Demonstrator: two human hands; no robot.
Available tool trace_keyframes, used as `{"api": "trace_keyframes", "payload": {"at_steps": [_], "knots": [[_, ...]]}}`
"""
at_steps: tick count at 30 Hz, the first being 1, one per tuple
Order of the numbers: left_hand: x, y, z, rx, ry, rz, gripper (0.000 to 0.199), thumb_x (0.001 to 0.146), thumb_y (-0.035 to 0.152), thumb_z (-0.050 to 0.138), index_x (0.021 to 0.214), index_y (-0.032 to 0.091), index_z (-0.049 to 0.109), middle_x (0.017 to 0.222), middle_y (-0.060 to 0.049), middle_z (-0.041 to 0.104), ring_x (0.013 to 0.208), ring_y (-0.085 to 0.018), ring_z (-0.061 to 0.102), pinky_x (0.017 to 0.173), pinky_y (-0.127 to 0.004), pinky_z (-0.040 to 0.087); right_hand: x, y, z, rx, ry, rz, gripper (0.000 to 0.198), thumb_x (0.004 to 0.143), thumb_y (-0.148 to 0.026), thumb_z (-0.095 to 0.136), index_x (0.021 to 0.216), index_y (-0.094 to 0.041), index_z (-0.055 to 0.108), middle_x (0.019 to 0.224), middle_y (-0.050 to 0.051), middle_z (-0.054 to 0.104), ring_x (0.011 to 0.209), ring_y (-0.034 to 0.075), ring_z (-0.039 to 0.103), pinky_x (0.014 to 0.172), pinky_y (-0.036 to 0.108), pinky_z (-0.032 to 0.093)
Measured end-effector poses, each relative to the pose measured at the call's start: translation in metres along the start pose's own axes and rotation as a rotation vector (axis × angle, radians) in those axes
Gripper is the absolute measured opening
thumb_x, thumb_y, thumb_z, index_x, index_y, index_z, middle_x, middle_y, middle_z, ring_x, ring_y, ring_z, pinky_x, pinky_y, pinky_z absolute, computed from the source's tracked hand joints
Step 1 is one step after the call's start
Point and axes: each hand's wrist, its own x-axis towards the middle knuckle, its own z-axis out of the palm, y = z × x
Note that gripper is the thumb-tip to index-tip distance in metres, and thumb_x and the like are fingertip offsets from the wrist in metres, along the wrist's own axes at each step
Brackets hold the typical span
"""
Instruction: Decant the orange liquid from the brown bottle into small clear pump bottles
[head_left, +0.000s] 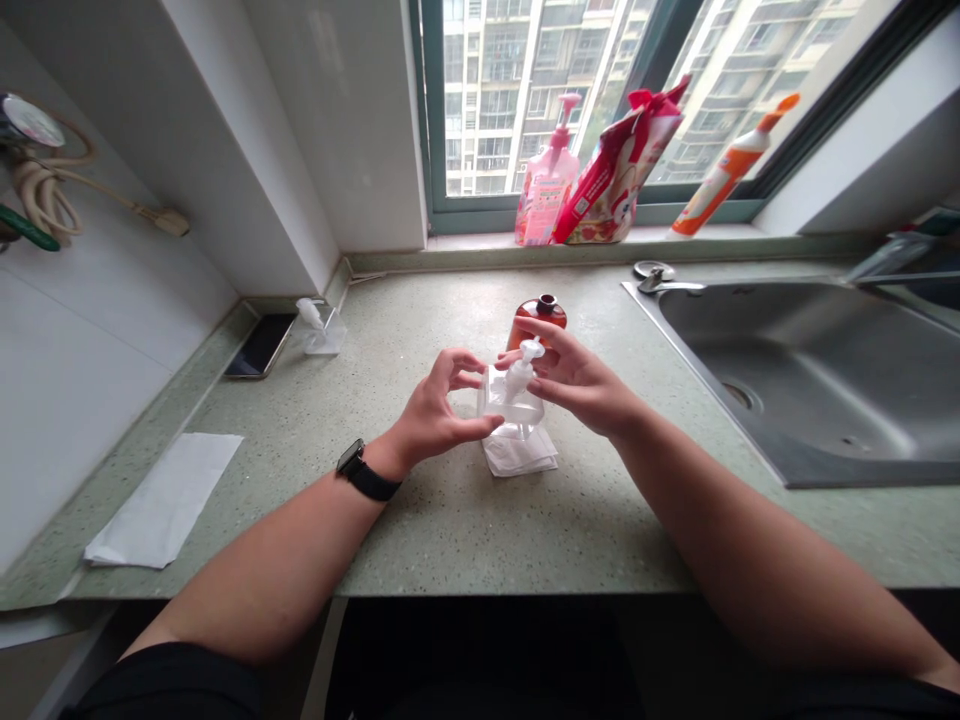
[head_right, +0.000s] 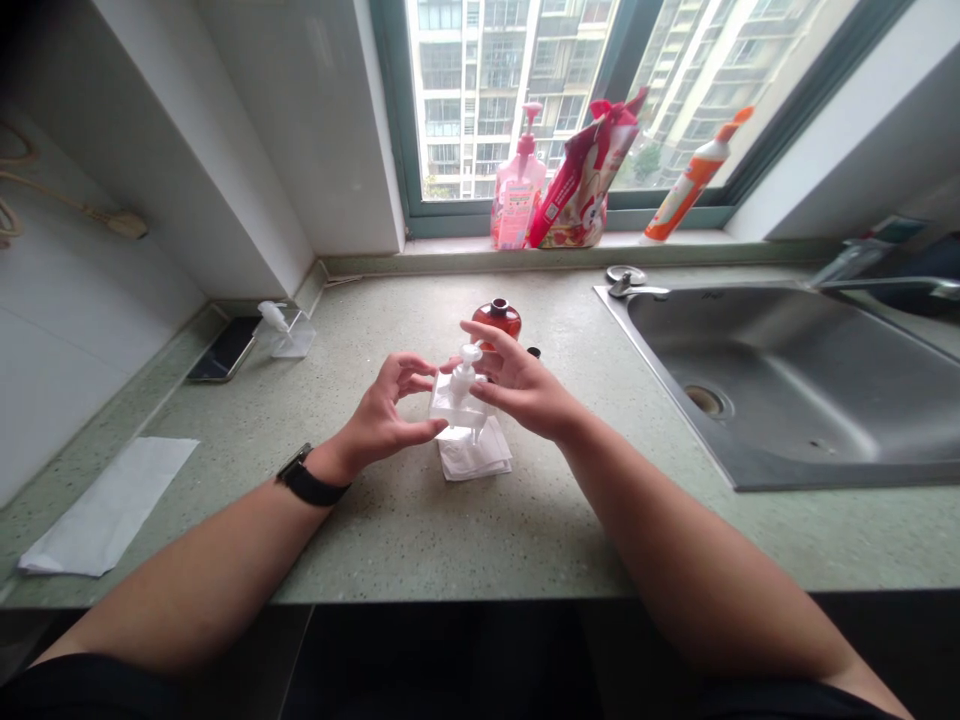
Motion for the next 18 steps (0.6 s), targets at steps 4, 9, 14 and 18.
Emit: {"api": "trace_keyframes", "payload": {"at_steps": [4,9,14,18], "knots": [[0.000,0.003,-0.001,-0.146,-0.080,-0.054,0.064,0.078,0.027,0.094,0.124,0.027,0.049,0.134,-0.009,0.068,0.113,-0.024,0.075,0.108,-0.051,0.059,0.000,-0.001,-0.002,0.102,-0.023,0.042,0.074,0.090,-0.027,0.087,0.156,-0.037,0.054,0.130,0.006,0.078,0.128,0.023,0.073,0.107,0.040,0.062],[0.000,0.007,0.000,-0.317,-0.157,-0.119,0.063,0.080,0.027,0.094,0.123,0.027,0.048,0.134,-0.009,0.069,0.111,-0.023,0.075,0.100,-0.044,0.061,-0.001,-0.005,-0.003,0.205,-0.104,0.124,0.075,0.089,-0.026,0.086,0.156,-0.038,0.055,0.130,0.005,0.079,0.125,0.023,0.074,0.110,0.042,0.060],[0.001,0.012,0.000,-0.421,-0.216,-0.164,0.064,0.080,0.029,0.095,0.123,0.027,0.047,0.130,-0.010,0.072,0.109,-0.024,0.076,0.095,-0.042,0.062,-0.001,-0.009,-0.003,0.279,-0.170,0.179,0.074,0.088,-0.026,0.086,0.155,-0.037,0.056,0.126,0.004,0.081,0.133,0.024,0.071,0.114,0.044,0.056],[0.002,0.013,0.000,-0.375,-0.194,-0.150,0.061,0.081,0.028,0.094,0.120,0.026,0.047,0.132,-0.009,0.070,0.112,-0.024,0.075,0.099,-0.044,0.061,-0.002,-0.012,-0.004,0.258,-0.155,0.199,0.074,0.087,-0.027,0.087,0.154,-0.038,0.058,0.131,0.005,0.079,0.131,0.026,0.072,0.114,0.046,0.056]]}}
